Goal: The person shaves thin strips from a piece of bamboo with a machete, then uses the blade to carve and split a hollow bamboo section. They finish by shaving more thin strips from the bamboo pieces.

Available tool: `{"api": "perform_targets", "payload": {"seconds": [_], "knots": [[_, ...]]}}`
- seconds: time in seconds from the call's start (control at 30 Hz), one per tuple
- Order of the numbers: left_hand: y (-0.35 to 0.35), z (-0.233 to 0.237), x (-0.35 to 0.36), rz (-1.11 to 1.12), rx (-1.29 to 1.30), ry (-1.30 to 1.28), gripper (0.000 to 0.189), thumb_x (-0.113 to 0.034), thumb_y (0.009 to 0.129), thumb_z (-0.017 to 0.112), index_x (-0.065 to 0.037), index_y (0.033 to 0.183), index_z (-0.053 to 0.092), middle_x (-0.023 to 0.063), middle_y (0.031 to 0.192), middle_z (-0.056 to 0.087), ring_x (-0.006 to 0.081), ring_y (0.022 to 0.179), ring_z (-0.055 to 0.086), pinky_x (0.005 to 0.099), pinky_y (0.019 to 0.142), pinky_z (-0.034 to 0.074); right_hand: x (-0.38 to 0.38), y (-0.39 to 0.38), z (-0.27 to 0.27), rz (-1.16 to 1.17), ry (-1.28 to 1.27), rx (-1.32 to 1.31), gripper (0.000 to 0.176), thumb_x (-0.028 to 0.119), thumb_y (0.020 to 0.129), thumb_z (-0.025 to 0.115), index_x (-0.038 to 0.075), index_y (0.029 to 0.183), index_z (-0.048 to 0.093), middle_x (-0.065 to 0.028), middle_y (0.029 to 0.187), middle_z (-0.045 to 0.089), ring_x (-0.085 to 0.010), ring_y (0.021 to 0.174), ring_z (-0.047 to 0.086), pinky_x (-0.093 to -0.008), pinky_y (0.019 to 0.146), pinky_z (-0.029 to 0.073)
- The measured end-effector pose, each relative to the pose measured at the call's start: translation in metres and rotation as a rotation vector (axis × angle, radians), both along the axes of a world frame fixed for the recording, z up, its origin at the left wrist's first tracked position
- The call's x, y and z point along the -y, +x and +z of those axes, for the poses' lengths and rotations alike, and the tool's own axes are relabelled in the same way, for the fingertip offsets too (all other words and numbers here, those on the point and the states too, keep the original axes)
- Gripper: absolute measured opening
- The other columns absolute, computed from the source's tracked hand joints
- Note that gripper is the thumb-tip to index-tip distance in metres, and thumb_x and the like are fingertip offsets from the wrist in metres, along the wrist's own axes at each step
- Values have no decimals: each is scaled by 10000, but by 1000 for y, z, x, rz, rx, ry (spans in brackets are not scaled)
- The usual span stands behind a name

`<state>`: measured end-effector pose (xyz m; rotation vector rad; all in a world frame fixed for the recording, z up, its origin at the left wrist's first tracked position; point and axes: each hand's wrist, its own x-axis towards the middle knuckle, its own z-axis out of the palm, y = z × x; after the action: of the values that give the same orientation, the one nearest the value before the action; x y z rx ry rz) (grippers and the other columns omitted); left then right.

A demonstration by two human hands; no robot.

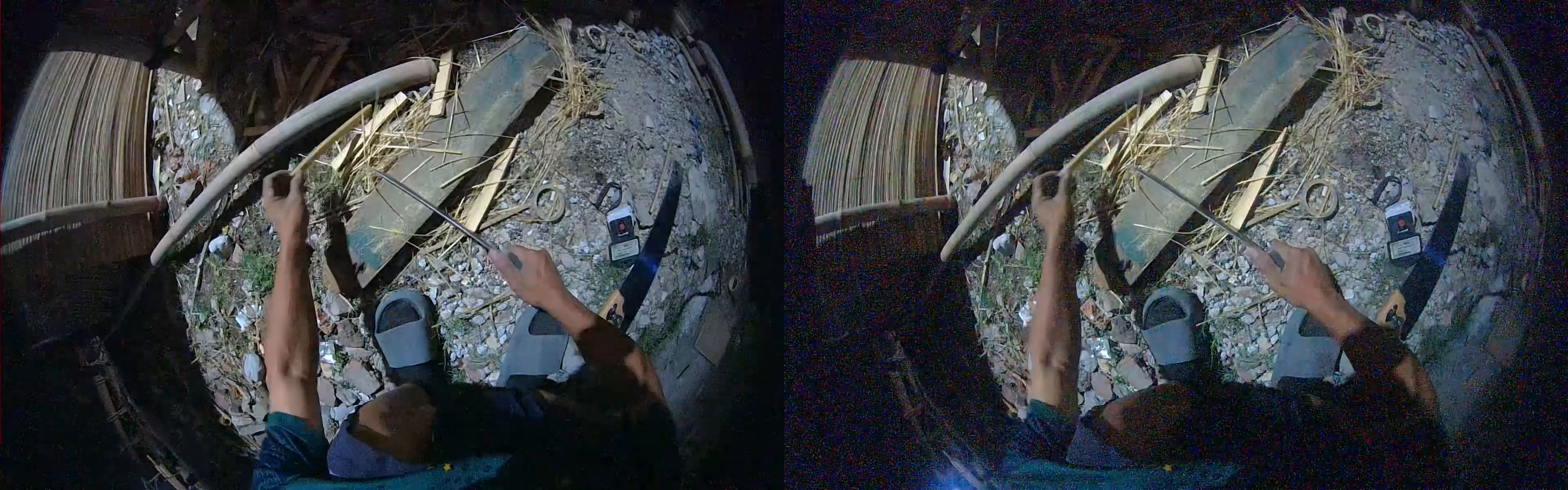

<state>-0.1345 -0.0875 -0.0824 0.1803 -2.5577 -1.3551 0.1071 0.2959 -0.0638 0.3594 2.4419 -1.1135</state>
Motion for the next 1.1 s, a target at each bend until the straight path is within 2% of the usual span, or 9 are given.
{"api": "perform_targets", "payload": {"seconds": [0.1, 0.33, 0.53, 0.6, 0.63, 0.67, 0.73, 0.77, 1.1], "knots": [[36, 71, -28, 24, -183, 328, 154, -120, 954, 717, -25, 1014, 611, 74, 884, 667, 148, 751, 649, 292, 675, 572, -6, 8, 4, -20, -42, -24, 576, 540, 993, 563, -21, 934, 680, -256, 761, 649, -435, 752, 663, -484, 695, 507], [123, 151, -61, -41, -236, 286, 194, 18, 923, 694, 15, 1084, 586, 116, 868, 669, 193, 680, 688, 326, 573, 602, -14, 18, 4, -132, 2, 38, 570, 515, 1018, 526, -24, 882, 651, -294, 789, 628, -477, 768, 638, -497, 698, 480], [134, 126, -94, -56, -134, -12, 161, 1, 916, 713, 23, 1033, 605, 97, 842, 677, 158, 686, 684, 287, 621, 578, -4, 7, 20, -165, 17, 54, 593, 534, 1016, 521, -26, 867, 646, -290, 773, 625, -477, 749, 630, -497, 676, 479], [137, 127, -105, 17, -60, 246, 147, -32, 923, 721, 18, 1009, 612, 88, 832, 680, 155, 706, 690, 280, 643, 567, 4, 5, 30, -124, -31, -1, 606, 554, 1006, 528, -23, 866, 649, -288, 763, 629, -475, 759, 644, -508, 673, 485], [138, 128, -109, 21, 0, 256, 134, -58, 943, 710, 21, 1001, 619, 98, 849, 698, 169, 754, 711, 285, 668, 580, 8, 10, 25, -126, -55, 5, 571, 513, 1021, 537, -32, 912, 667, -206, 718, 632, -298, 659, 597, -448, 685, 483], [140, 130, -113, 13, 5, 254, 134, -58, 943, 710, 21, 1001, 619, 98, 849, 698, 169, 754, 711, 285, 668, 580, 12, 9, 28, -135, -57, 9, 571, 513, 1021, 537, -32, 912, 667, -206, 718, 632, -298, 659, 597, -448, 685, 483], [146, 132, -121, 38, 208, 477, 149, -95, 924, 728, -6, 989, 628, 99, 897, 677, 199, 795, 706, 351, 704, 624, 25, 2, 43, -69, -121, -29, 579, 555, 984, 571, -7, 874, 657, -282, 705, 624, -483, 734, 662, -517, 656, 508], [148, 130, -120, 29, 251, 508, 148, -116, 945, 715, -4, 986, 627, 112, 878, 684, 230, 817, 724, 360, 708, 622, 31, -2, 52, -53, -121, 10, 585, 539, 1007, 550, -18, 878, 675, -188, 670, 620, -299, 610, 618, -454, 614, 480], [150, 141, -120, -35, 226, 474, 163, -117, 959, 713, 27, 992, 643, 114, 872, 706, 209, 779, 723, 323, 646, 600, 47, -8, 65, -2, -203, -141, 532, 465, 1007, 593, -13, 774, 611, -181, 561, 550, -344, 522, 618, -459, 530, 473]]}}
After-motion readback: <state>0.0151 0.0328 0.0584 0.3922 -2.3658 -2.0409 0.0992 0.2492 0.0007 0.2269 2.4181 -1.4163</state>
